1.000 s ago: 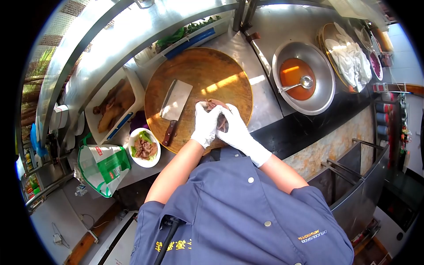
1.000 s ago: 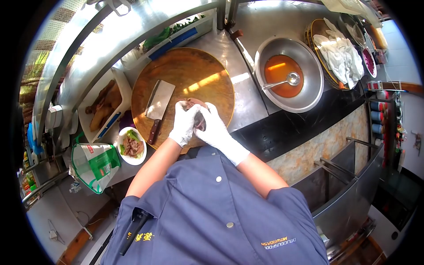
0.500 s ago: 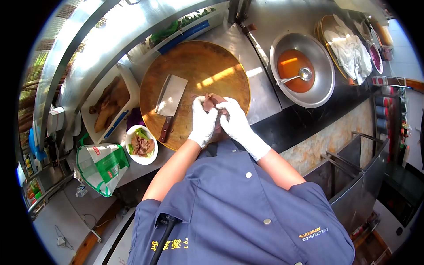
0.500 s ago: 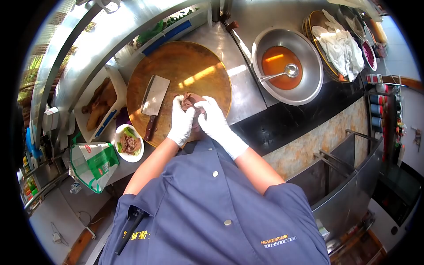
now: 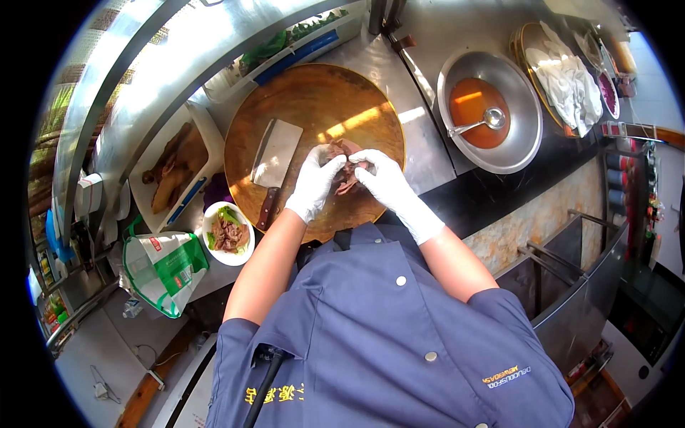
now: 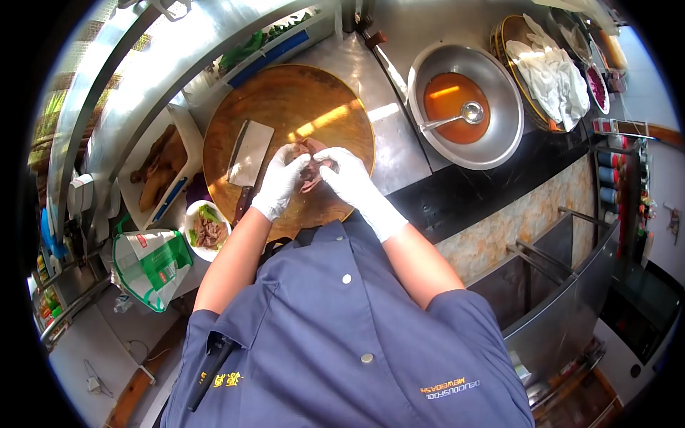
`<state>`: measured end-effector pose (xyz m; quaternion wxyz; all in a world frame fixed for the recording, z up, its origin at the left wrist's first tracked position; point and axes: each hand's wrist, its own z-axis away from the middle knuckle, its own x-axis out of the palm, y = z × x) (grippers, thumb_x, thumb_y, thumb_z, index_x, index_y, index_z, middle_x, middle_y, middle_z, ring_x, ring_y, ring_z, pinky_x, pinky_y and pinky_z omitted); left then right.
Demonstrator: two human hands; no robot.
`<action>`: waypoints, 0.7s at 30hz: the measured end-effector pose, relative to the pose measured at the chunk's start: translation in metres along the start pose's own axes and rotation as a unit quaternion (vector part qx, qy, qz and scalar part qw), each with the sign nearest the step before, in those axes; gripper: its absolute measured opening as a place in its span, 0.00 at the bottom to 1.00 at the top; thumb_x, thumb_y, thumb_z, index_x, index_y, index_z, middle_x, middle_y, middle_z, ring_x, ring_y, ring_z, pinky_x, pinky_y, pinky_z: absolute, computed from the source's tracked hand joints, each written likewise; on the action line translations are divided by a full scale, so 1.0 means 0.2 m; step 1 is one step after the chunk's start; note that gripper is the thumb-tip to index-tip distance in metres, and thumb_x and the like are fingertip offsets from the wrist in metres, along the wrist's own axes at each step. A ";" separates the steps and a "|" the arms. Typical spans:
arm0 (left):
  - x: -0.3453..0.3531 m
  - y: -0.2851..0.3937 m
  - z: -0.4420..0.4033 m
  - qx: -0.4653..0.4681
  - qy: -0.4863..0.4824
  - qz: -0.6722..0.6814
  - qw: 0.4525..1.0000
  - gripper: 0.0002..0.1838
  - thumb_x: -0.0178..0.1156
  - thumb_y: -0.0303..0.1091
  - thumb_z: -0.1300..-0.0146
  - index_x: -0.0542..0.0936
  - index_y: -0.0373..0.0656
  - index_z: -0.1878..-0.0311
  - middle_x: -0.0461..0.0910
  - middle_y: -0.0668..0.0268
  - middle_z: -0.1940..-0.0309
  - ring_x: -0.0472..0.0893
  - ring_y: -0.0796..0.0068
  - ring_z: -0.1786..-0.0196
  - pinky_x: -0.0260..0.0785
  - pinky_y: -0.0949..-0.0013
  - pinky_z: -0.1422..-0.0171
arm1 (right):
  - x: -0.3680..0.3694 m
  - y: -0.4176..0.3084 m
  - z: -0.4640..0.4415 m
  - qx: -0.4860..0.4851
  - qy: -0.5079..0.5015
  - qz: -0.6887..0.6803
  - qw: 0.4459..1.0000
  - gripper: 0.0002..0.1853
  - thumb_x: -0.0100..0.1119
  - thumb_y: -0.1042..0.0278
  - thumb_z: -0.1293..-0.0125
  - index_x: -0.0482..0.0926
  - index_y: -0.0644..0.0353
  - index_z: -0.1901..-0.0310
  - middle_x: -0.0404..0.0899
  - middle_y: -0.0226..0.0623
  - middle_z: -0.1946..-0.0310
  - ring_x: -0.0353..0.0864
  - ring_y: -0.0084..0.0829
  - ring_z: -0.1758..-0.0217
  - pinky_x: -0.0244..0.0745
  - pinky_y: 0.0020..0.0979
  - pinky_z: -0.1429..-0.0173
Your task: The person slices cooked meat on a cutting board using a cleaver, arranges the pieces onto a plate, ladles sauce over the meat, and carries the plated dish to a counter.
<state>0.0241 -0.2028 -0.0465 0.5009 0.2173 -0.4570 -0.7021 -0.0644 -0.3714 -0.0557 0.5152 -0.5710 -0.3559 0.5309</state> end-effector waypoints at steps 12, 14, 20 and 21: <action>0.01 -0.11 0.27 0.361 -0.087 -0.413 0.832 0.17 0.70 0.21 0.42 0.83 0.42 0.49 0.83 0.59 0.57 0.84 0.56 0.54 0.78 0.62 0.49 | -0.03 0.05 0.18 0.165 0.000 -0.322 0.932 0.25 0.56 0.85 0.33 0.73 0.68 0.33 0.82 0.38 0.53 0.85 0.26 0.51 0.80 0.25 0.49; -0.01 -0.16 0.27 0.399 -0.081 -0.424 0.809 0.18 0.69 0.19 0.43 0.83 0.43 0.49 0.83 0.59 0.58 0.84 0.56 0.55 0.78 0.62 0.50 | -0.02 0.02 0.20 0.194 0.005 -0.390 0.900 0.26 0.56 0.86 0.33 0.73 0.70 0.33 0.83 0.35 0.60 0.86 0.27 0.55 0.80 0.25 0.51; -0.02 -0.23 0.24 0.426 -0.080 -0.439 0.787 0.20 0.68 0.16 0.48 0.83 0.43 0.50 0.82 0.59 0.60 0.83 0.54 0.56 0.78 0.61 0.52 | 0.01 0.18 0.23 0.182 -0.008 -0.389 0.903 0.33 0.61 0.81 0.33 0.67 0.69 0.26 0.83 0.35 0.62 0.84 0.22 0.60 0.80 0.25 0.54; -0.02 -0.23 0.24 0.423 -0.086 -0.435 0.791 0.21 0.68 0.16 0.48 0.83 0.43 0.50 0.82 0.58 0.60 0.83 0.53 0.56 0.78 0.61 0.52 | 0.01 0.15 0.22 0.183 -0.006 -0.396 0.900 0.33 0.61 0.81 0.33 0.66 0.68 0.26 0.83 0.36 0.60 0.83 0.22 0.60 0.80 0.25 0.54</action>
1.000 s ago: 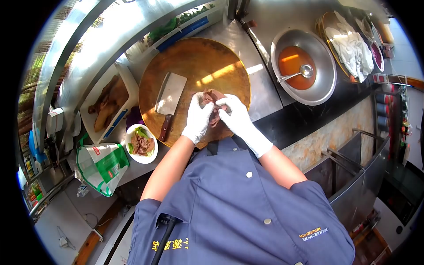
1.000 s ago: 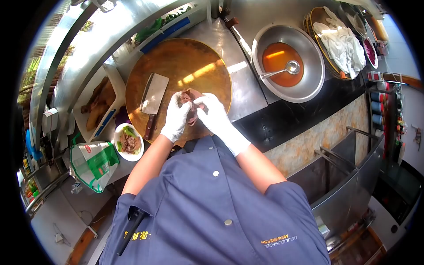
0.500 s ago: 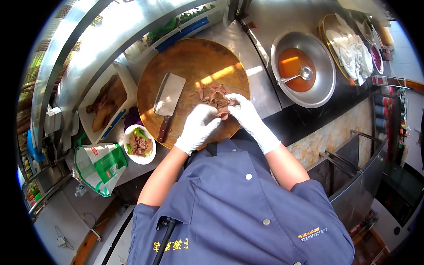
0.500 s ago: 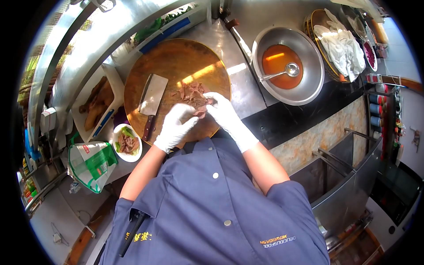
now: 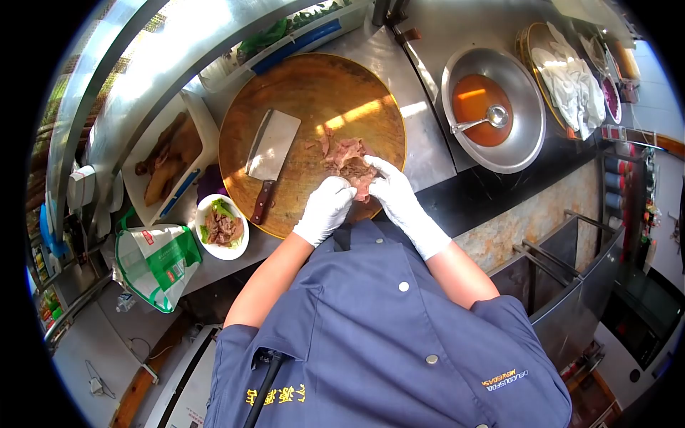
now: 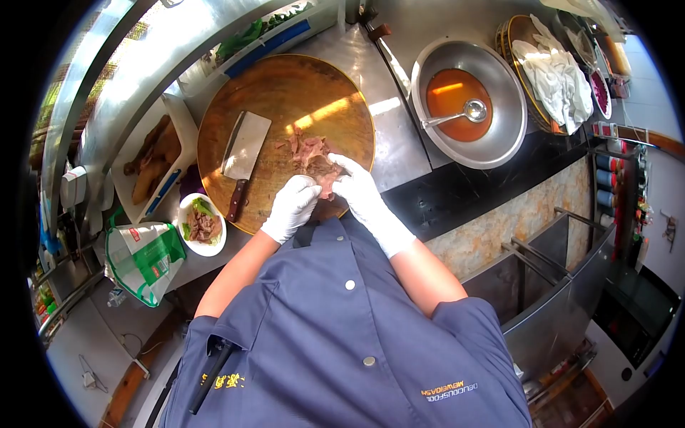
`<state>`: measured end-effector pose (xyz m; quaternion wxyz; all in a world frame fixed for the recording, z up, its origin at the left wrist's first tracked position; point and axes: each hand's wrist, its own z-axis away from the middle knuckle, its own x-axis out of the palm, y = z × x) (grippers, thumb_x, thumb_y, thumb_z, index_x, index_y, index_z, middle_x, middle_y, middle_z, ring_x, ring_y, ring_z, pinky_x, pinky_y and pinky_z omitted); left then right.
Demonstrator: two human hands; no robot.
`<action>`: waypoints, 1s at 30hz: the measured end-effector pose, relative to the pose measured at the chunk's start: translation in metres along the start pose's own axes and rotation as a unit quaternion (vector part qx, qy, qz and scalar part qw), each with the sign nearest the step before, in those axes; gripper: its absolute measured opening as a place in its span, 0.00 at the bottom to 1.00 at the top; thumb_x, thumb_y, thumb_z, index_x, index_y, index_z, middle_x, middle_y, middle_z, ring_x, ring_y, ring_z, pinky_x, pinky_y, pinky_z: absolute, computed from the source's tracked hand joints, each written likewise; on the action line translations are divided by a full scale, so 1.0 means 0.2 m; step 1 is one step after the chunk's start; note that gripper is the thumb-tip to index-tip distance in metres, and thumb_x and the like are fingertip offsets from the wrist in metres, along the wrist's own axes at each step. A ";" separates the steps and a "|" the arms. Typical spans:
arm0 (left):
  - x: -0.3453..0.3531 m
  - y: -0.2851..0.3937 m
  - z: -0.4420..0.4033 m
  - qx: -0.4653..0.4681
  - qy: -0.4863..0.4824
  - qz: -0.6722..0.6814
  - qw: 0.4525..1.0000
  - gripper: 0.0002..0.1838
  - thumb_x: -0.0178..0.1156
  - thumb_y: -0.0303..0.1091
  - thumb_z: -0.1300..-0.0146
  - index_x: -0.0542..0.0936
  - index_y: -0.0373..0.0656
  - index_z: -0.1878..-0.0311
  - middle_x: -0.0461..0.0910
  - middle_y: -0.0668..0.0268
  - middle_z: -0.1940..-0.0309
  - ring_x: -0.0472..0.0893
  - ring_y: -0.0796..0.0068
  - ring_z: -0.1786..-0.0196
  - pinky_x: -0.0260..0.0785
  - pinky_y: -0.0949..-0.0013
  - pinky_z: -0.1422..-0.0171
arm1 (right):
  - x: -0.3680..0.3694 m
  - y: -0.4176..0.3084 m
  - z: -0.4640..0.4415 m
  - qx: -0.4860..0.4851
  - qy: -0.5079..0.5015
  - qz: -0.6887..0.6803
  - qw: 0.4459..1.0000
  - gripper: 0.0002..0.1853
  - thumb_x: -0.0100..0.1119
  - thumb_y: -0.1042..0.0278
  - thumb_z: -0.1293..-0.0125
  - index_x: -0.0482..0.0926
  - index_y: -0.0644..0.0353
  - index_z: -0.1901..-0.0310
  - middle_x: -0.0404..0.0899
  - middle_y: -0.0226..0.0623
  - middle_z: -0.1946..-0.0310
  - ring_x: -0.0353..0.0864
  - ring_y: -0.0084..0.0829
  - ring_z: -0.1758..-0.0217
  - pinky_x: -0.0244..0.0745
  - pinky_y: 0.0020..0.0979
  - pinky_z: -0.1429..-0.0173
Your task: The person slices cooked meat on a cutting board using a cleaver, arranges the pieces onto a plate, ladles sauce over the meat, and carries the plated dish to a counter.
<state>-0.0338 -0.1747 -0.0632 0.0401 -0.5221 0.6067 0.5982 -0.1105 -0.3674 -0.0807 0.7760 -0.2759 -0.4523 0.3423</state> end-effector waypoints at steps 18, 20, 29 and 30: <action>0.04 0.01 -0.14 -0.443 0.124 0.159 0.873 0.32 0.67 0.39 0.35 0.68 0.26 0.35 0.76 0.41 0.40 0.79 0.54 0.38 0.72 0.59 0.35 | 0.34 -0.12 0.01 -0.183 -0.014 0.508 0.841 0.30 0.65 0.71 0.41 0.72 0.60 0.34 0.66 0.62 0.32 0.72 0.63 0.30 0.75 0.47 0.31; 0.05 -0.02 -0.13 -0.454 0.120 0.145 0.871 0.33 0.64 0.38 0.35 0.67 0.24 0.35 0.75 0.38 0.40 0.79 0.48 0.38 0.72 0.57 0.33 | 0.37 -0.11 0.02 -0.205 -0.003 0.525 0.826 0.30 0.64 0.74 0.40 0.70 0.58 0.34 0.64 0.61 0.31 0.74 0.63 0.32 0.75 0.49 0.32; -0.12 -0.03 -0.20 -0.431 0.055 0.148 0.888 0.26 0.60 0.34 0.35 0.73 0.27 0.38 0.84 0.47 0.48 0.86 0.60 0.46 0.77 0.62 0.39 | 0.30 -0.13 -0.07 -0.184 -0.014 0.491 0.851 0.21 0.61 0.77 0.42 0.76 0.60 0.45 0.76 0.49 0.47 0.82 0.47 0.48 0.80 0.43 0.42; -0.13 -0.03 -0.19 -0.443 0.057 0.228 0.865 0.25 0.60 0.33 0.34 0.73 0.28 0.37 0.84 0.51 0.49 0.85 0.63 0.47 0.78 0.64 0.42 | 0.30 -0.14 -0.08 -0.199 0.005 0.474 0.858 0.16 0.64 0.74 0.40 0.77 0.60 0.49 0.78 0.48 0.51 0.83 0.44 0.50 0.80 0.42 0.46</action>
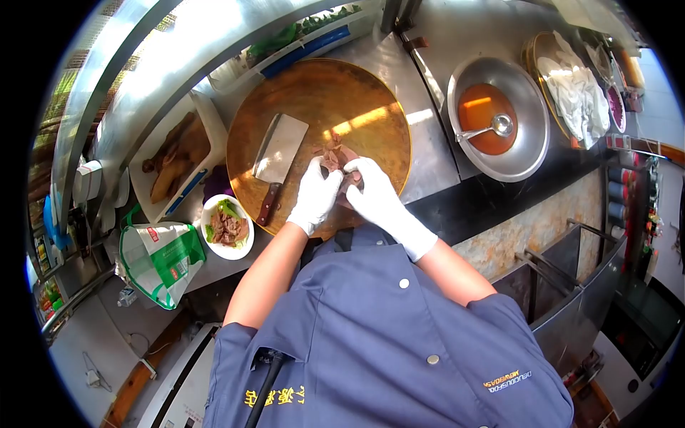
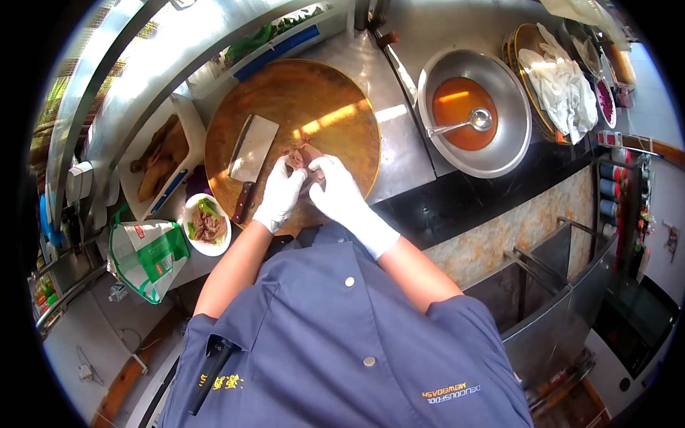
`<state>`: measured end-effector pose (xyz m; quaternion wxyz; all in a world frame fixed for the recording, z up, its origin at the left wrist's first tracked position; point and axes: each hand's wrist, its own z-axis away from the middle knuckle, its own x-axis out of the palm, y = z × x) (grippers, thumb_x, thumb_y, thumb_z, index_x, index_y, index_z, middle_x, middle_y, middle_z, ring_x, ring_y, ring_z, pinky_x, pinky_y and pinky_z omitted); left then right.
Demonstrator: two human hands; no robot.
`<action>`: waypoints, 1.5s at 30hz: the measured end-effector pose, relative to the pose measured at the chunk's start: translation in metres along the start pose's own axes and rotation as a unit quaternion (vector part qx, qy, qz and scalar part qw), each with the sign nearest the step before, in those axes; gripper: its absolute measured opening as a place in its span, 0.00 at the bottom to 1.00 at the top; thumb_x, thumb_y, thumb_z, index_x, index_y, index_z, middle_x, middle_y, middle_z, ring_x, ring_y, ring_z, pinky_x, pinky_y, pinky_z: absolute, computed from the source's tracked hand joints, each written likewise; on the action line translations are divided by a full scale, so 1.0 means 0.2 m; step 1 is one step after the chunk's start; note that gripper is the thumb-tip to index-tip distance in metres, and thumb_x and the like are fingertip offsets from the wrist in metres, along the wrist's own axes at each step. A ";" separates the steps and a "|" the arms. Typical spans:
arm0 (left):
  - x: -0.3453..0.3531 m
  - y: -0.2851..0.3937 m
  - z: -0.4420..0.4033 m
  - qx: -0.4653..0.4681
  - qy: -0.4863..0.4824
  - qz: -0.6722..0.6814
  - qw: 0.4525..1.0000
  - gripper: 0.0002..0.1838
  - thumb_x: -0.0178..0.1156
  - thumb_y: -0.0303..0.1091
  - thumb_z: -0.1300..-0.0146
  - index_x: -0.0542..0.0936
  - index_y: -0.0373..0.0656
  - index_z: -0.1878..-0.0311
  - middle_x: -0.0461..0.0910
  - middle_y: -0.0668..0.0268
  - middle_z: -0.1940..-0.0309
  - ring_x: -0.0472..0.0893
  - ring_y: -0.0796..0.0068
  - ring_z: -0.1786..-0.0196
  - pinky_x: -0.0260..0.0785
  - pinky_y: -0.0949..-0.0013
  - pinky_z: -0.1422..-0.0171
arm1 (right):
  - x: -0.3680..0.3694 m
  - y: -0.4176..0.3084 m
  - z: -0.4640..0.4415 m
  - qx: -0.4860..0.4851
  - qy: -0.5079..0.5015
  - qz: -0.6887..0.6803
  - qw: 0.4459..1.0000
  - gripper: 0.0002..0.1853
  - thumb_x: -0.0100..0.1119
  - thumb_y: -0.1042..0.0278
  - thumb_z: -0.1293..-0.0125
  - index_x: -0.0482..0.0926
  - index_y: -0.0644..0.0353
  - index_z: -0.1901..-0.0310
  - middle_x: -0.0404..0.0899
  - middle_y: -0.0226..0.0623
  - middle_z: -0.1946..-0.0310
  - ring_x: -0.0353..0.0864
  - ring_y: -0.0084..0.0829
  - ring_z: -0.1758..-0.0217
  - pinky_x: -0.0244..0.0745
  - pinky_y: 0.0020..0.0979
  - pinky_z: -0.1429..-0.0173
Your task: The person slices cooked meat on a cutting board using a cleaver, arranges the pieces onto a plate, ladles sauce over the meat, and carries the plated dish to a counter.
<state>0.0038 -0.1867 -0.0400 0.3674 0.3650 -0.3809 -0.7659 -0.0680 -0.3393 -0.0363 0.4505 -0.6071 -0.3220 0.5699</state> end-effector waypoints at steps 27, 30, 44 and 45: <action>-0.15 -0.12 -0.01 -0.127 -0.092 0.293 0.943 0.21 0.61 0.24 0.30 0.72 0.37 0.36 0.82 0.58 0.46 0.86 0.67 0.50 0.84 0.65 0.47 | -0.03 0.23 -0.08 0.204 -0.031 -0.205 0.957 0.24 0.66 0.72 0.31 0.77 0.69 0.35 0.86 0.45 0.45 0.85 0.30 0.44 0.80 0.31 0.42; -0.19 -0.11 0.03 -0.062 -0.084 0.335 0.937 0.25 0.67 0.25 0.34 0.72 0.37 0.35 0.83 0.60 0.47 0.86 0.69 0.51 0.83 0.66 0.48 | -0.11 0.10 -0.09 0.189 -0.039 -0.328 0.925 0.19 0.62 0.75 0.30 0.79 0.67 0.39 0.86 0.39 0.50 0.84 0.25 0.49 0.79 0.28 0.45; -0.28 -0.04 0.17 0.039 -0.007 0.527 0.849 0.31 0.68 0.22 0.38 0.70 0.37 0.32 0.81 0.58 0.47 0.83 0.69 0.52 0.80 0.67 0.50 | 0.08 0.01 -0.12 0.244 0.009 -0.675 0.696 0.19 0.58 0.78 0.27 0.75 0.66 0.36 0.84 0.42 0.47 0.87 0.37 0.48 0.85 0.37 0.44; -0.28 -0.05 0.17 0.056 -0.014 0.538 0.841 0.31 0.69 0.22 0.38 0.70 0.37 0.32 0.80 0.56 0.45 0.84 0.66 0.49 0.82 0.65 0.49 | 0.09 0.00 -0.12 0.255 0.028 -0.700 0.667 0.19 0.58 0.78 0.27 0.74 0.67 0.36 0.84 0.42 0.46 0.86 0.38 0.47 0.84 0.37 0.41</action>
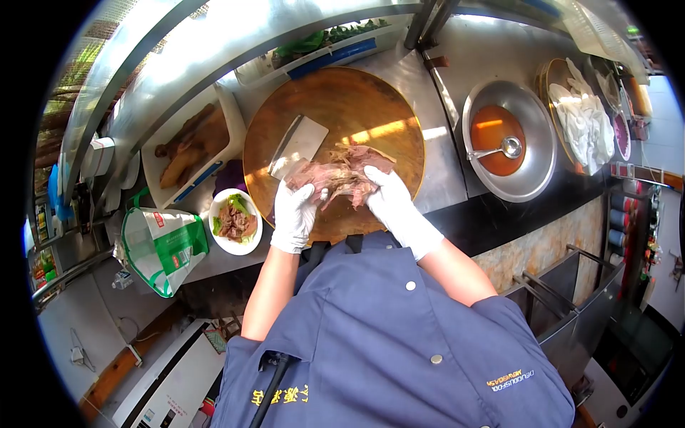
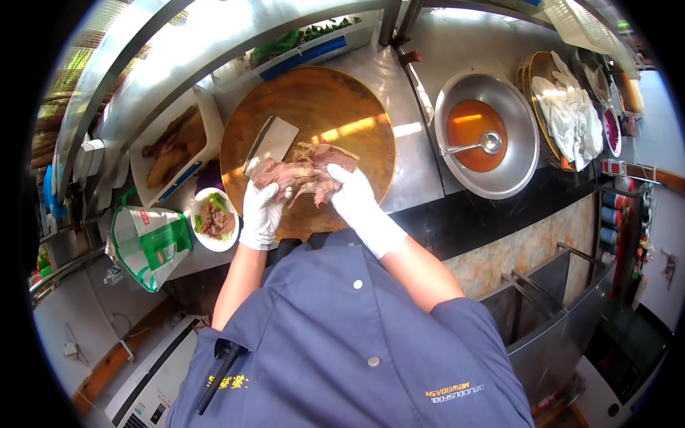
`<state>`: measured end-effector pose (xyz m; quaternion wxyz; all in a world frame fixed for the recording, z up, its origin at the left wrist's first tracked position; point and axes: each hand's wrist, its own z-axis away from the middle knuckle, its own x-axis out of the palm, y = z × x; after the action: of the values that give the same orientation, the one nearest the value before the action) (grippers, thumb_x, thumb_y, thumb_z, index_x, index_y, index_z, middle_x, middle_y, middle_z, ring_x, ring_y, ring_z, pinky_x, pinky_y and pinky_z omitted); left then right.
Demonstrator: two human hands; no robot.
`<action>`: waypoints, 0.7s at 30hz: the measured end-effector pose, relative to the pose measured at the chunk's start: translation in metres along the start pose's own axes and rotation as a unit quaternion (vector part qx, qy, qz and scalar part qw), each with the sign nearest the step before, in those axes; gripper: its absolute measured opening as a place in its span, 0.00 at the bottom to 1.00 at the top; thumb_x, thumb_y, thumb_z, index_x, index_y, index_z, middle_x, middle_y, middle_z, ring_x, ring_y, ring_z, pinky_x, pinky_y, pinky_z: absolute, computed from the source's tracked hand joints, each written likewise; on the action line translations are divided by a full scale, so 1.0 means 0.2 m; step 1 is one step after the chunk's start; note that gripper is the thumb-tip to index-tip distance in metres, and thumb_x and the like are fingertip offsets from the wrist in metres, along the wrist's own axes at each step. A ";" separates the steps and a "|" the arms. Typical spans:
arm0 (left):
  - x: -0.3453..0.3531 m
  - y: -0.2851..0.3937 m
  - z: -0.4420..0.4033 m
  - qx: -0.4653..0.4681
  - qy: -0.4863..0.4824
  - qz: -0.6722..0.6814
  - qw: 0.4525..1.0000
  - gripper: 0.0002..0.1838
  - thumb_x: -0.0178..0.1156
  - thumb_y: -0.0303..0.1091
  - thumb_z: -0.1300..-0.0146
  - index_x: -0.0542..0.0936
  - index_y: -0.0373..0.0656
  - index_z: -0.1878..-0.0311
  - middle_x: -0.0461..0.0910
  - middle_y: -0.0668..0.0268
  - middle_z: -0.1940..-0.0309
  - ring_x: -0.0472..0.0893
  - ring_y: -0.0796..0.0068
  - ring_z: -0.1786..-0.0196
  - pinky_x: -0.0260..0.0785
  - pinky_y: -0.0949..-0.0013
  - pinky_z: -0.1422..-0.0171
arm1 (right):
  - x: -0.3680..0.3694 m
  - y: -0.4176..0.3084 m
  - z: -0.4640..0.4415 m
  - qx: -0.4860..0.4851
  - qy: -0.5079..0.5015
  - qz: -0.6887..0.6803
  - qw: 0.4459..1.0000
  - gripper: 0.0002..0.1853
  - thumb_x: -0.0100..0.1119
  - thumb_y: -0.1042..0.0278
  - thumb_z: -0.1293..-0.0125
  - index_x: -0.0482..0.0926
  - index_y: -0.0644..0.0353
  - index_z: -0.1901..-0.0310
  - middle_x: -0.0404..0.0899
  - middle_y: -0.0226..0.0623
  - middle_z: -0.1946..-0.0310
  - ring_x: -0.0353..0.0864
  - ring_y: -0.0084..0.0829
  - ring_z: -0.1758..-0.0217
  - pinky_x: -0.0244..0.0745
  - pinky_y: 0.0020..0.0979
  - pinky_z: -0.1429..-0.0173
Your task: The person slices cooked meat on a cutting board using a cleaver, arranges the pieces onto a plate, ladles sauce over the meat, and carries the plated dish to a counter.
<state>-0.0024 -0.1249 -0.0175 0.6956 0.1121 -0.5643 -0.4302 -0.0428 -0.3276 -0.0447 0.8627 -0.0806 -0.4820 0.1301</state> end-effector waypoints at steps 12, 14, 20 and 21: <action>0.18 0.02 -0.09 0.079 0.024 0.006 0.997 0.27 0.66 0.20 0.36 0.73 0.37 0.34 0.81 0.57 0.45 0.85 0.63 0.46 0.82 0.61 0.44 | -0.04 0.19 0.07 0.124 0.052 -0.036 0.990 0.05 0.54 0.72 0.21 0.79 0.60 0.51 0.82 0.38 0.55 0.81 0.29 0.55 0.82 0.30 0.53; 0.20 -0.01 -0.11 0.079 0.052 0.053 0.994 0.26 0.66 0.19 0.36 0.73 0.37 0.35 0.81 0.57 0.45 0.85 0.63 0.46 0.83 0.60 0.43 | -0.02 0.17 0.05 0.074 0.059 0.028 0.995 0.07 0.58 0.70 0.23 0.79 0.60 0.48 0.83 0.37 0.55 0.82 0.30 0.54 0.82 0.33 0.52; 0.23 -0.01 -0.01 0.004 0.022 -0.074 0.997 0.27 0.66 0.19 0.36 0.70 0.39 0.35 0.80 0.55 0.42 0.85 0.57 0.45 0.82 0.52 0.40 | 0.18 -0.02 0.07 -0.029 0.092 0.115 0.989 0.17 0.67 0.69 0.29 0.77 0.58 0.41 0.85 0.33 0.53 0.86 0.29 0.53 0.84 0.37 0.55; 0.25 -0.03 0.03 -0.004 0.018 -0.105 0.994 0.28 0.67 0.19 0.37 0.70 0.39 0.36 0.80 0.55 0.42 0.86 0.57 0.45 0.82 0.52 0.40 | 0.08 -0.03 0.03 0.000 -0.019 0.114 0.993 0.22 0.67 0.71 0.31 0.75 0.54 0.36 0.84 0.32 0.53 0.86 0.30 0.57 0.83 0.34 0.61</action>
<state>-0.0108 -0.1641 0.0150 0.6571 0.1758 -0.5352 -0.5009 -0.0380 -0.3284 -0.0270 0.8332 -0.1322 -0.4857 0.2291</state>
